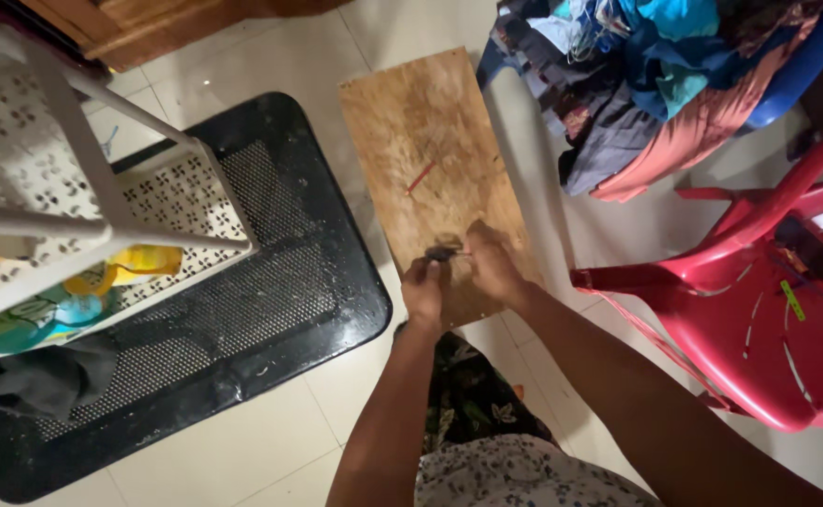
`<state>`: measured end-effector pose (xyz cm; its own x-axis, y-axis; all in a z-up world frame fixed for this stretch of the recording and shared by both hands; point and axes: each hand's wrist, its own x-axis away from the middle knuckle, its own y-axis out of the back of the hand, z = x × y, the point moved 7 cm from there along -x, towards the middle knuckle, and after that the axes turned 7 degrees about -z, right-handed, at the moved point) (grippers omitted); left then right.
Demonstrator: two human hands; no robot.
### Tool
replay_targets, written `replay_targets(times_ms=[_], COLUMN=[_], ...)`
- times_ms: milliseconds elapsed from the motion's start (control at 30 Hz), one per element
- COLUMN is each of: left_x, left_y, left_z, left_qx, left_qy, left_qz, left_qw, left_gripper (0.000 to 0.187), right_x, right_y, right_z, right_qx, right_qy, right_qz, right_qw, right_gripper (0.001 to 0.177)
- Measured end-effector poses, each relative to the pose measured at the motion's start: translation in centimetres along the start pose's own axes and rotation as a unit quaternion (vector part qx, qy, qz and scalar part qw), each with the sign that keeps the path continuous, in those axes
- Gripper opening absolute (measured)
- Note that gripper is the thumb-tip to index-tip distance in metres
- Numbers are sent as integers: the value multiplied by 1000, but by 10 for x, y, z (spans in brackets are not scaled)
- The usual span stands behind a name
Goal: The person assembles a white plastic three-tier storage rack by inserting vertical poles into the trays and securing them. After assembly, the person places various packaged food items onto the shelves.
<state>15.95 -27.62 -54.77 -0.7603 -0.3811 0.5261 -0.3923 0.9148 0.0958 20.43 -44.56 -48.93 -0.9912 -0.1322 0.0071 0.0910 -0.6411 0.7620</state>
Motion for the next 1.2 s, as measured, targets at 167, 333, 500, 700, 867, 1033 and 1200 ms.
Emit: replay_targets(times_ms=[167, 333, 500, 700, 867, 1033, 1200], left_x=[-16, -45, -77, -72, -29, 62, 135], left_y=[-8, 8, 21, 27, 45, 76, 131], left_z=[-43, -99, -95, -103, -151, -222, -295], left_qx=[318, 363, 379, 370, 340, 329, 358], left_qy=[109, 47, -4, 29, -4, 7, -4], left_qz=[-4, 3, -36, -38, -34, -13, -28], left_qw=[942, 930, 925, 928, 940, 944, 933], left_gripper=[26, 23, 24, 23, 28, 27, 23], right_x=[-54, -120, -149, -135, -121, -64, -17], right_y=[-23, -40, 8, -28, -46, 48, 167], right_z=[6, 24, 66, 39, 18, 132, 321], right_qx=[-337, -480, 59, 255, -306, -479, -270], right_qy=[48, -145, 180, 137, -62, -149, 52], right_qz=[119, 250, -141, -167, -16, 30, 29], right_qw=[933, 828, 972, 943, 950, 864, 961], right_gripper=[12, 16, 27, 17, 23, 17, 18])
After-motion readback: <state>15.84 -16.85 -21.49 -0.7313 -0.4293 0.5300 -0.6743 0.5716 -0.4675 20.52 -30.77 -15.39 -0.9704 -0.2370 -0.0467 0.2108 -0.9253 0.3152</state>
